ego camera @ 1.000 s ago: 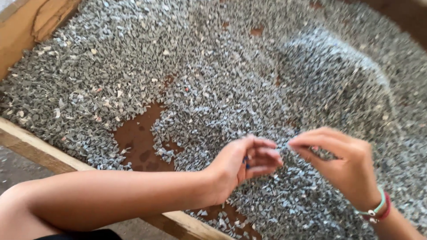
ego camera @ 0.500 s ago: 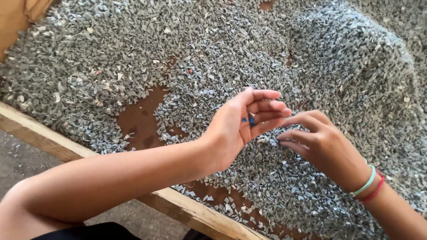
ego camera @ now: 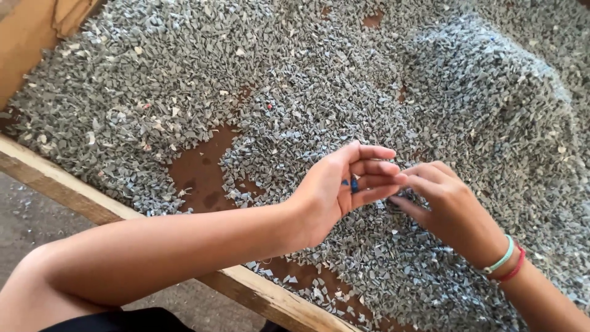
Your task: The person sorts through a large pile of shredded plastic flakes on a wooden table, picking out blue and red pieces by hand and placing them into a nearby plastic container.
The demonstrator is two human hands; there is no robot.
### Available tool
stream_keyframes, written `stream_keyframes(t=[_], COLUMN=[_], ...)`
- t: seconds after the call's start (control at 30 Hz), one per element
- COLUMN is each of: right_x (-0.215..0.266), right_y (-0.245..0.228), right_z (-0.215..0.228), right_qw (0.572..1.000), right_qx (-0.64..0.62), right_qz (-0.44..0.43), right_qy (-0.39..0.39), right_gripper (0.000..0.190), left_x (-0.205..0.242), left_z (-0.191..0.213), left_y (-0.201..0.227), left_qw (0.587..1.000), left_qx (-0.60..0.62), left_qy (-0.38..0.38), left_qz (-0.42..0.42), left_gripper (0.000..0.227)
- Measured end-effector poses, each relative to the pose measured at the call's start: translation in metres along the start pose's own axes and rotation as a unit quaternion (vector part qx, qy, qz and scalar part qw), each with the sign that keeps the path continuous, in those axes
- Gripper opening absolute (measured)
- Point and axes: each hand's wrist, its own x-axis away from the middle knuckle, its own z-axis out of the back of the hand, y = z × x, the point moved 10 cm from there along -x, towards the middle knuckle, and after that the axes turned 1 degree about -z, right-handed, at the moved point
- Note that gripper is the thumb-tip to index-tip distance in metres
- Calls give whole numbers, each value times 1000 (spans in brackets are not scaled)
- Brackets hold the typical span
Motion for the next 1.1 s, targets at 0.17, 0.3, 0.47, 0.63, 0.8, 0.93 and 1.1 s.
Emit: stream_keyframes(t=[0.17, 0.3, 0.47, 0.63, 0.8, 0.93, 1.1], right_x=[8, 23, 12, -6, -3, 16, 50], right_y=[4, 30, -1, -47, -46, -18, 34], right_z=[15, 5, 21, 47, 65, 97, 97], right_qw=[996, 950, 928, 987, 988, 993, 993], right_qx=[-76, -236, -322, -143, -114, -59, -22], right_qz=[-45, -199, -188, -13, -22, -51, -106], right_qy=[3, -50, -27, 68, 103, 86, -54], right_gripper=[21, 16, 17, 20, 14, 19, 28], left_x=[3, -2, -7, -26, -21, -4, 1], left_z=[-1, 4, 16, 34, 26, 12, 9], left_y=[2, -2, -28, -71, -71, -33, -29], left_qw=[1000, 999, 995, 990, 990, 993, 996], left_qx=[-4, -32, -81, -57, -48, -81, -25], left_qy=[11, 26, 43, 33, -2, 33, 26], left_qz=[1, 5, 47, 124, 135, 84, 77], left_gripper=[41, 40, 31, 34, 41, 36, 43])
